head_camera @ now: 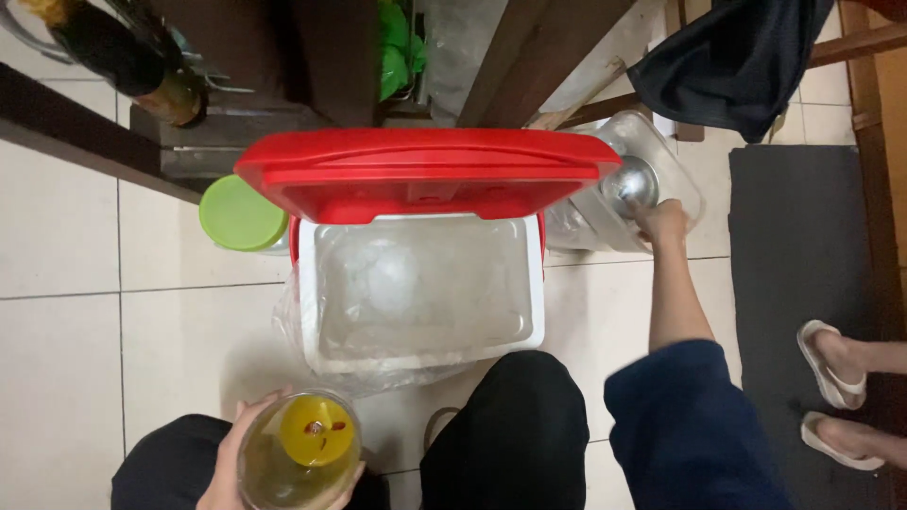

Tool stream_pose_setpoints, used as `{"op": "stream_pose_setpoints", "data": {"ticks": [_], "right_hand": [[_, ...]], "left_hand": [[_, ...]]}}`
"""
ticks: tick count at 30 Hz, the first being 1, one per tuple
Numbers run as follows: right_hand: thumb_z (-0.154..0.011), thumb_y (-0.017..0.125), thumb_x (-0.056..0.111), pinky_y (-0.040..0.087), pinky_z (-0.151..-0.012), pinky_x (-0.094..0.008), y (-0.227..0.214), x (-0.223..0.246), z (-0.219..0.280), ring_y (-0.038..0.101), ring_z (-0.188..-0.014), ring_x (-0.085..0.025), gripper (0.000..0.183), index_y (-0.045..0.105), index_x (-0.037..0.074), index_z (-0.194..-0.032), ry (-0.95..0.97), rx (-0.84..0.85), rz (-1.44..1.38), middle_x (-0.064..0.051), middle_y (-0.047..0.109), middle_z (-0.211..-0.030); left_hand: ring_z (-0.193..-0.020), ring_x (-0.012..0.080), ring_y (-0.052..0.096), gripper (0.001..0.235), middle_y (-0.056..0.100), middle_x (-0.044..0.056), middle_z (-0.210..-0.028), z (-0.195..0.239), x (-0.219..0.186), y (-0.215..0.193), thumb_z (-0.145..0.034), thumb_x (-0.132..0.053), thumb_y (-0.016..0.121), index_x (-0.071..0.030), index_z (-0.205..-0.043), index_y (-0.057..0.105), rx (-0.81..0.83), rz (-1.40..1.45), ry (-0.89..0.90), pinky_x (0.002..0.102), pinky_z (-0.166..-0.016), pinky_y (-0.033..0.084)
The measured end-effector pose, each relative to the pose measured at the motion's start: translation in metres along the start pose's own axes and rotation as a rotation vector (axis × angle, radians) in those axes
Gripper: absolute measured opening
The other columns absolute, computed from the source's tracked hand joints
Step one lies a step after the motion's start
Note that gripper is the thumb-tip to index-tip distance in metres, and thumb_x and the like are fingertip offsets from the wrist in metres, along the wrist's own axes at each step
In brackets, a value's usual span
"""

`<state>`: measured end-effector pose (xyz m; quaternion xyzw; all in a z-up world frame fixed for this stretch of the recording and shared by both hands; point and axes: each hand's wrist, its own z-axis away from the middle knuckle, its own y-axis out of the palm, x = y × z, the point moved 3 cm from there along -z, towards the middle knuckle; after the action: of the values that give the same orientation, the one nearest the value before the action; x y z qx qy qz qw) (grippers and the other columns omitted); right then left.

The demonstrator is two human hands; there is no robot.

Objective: The person muddles fruit in a shaker cup using a spoon, then adds a clear liquid from a pitcher and a yellow syrup from a bottle. After stirring, they scoop ice into the shaker, seal it, and shake the mixture vigorously.

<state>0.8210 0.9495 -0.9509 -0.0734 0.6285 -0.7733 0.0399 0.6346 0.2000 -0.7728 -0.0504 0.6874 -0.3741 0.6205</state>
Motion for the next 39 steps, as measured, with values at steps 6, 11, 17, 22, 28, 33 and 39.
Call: {"op": "stream_pose_setpoints", "data": {"ticks": [6,11,17,22,28,33,39], "right_hand": [[-0.049,0.092,0.013,0.055,-0.066,-0.035,-0.017,0.015,0.024,0.072,-0.081,-0.021,0.057,0.063,0.006,-0.098,0.064,-0.122,-0.278,-0.009,0.073,-0.086],[-0.105,0.062,0.007,0.048,-0.057,-0.058,-0.075,0.003,0.078,0.071,-0.098,-0.049,0.013,0.052,0.009,-0.113,-0.659,-0.612,-0.066,-0.013,0.051,-0.160],[-0.072,0.047,-0.029,0.038,-0.114,-0.056,-0.159,0.011,0.242,0.048,-0.126,-0.051,0.069,0.042,-0.009,-0.138,-0.990,-0.844,-0.918,-0.033,0.044,-0.131],[-0.079,0.070,-0.002,0.051,-0.105,-0.050,-0.078,0.086,0.330,0.059,-0.126,-0.043,0.065,0.049,-0.003,-0.141,-1.065,-0.429,-0.512,-0.027,0.056,-0.137],[-0.086,0.056,0.011,0.049,-0.084,-0.048,0.048,0.235,0.368,0.060,-0.095,-0.040,0.045,0.052,0.013,-0.131,-1.066,0.471,-0.124,-0.014,0.051,-0.119],[-0.086,0.060,0.000,0.056,-0.051,-0.050,0.143,0.264,0.374,0.067,-0.065,-0.046,0.040,0.049,0.005,-0.124,-1.160,0.312,0.157,-0.026,0.048,-0.119],[-0.063,0.059,0.010,0.048,-0.062,-0.048,0.150,0.271,0.346,0.065,-0.074,-0.039,0.024,0.049,0.004,-0.084,-1.022,0.577,0.035,-0.018,0.064,-0.074]], "left_hand": [[-0.116,0.0092,0.066,0.099,0.072,0.001,-0.121,-0.007,-0.130,-0.020,-0.037,-0.038,0.098,-0.004,-0.125,0.066,-0.125,-0.076,-0.069,0.032,-0.127,0.030],[-0.105,0.0120,0.068,0.089,0.074,0.004,-0.112,-0.005,-0.128,-0.024,-0.037,-0.026,0.099,-0.005,-0.119,0.069,-0.238,0.068,-0.159,0.032,-0.129,0.034],[-0.132,0.0147,0.058,0.105,0.070,0.001,-0.129,0.005,-0.080,-0.028,-0.040,-0.022,0.103,-0.008,-0.134,0.061,-0.076,0.135,-0.074,0.037,-0.133,0.021],[-0.117,0.0168,0.068,0.094,0.070,0.006,-0.129,0.004,-0.087,-0.040,-0.049,-0.019,0.098,-0.005,-0.133,0.058,-0.098,0.160,-0.002,0.049,-0.131,0.028],[-0.125,0.0195,0.065,0.097,0.068,0.010,-0.135,0.014,-0.080,-0.049,-0.051,-0.025,0.100,-0.004,-0.136,0.056,-0.065,0.179,0.048,0.049,-0.131,0.026],[-0.127,0.0242,0.065,0.093,0.067,0.013,-0.135,0.028,-0.073,-0.058,-0.059,-0.031,0.099,0.000,-0.136,0.056,-0.066,0.127,0.119,0.051,-0.129,0.026],[-0.122,0.0219,0.068,0.097,0.068,0.012,-0.134,0.034,-0.065,-0.063,-0.052,-0.023,0.100,-0.003,-0.136,0.055,-0.120,0.164,0.054,0.051,-0.128,0.029]]}}
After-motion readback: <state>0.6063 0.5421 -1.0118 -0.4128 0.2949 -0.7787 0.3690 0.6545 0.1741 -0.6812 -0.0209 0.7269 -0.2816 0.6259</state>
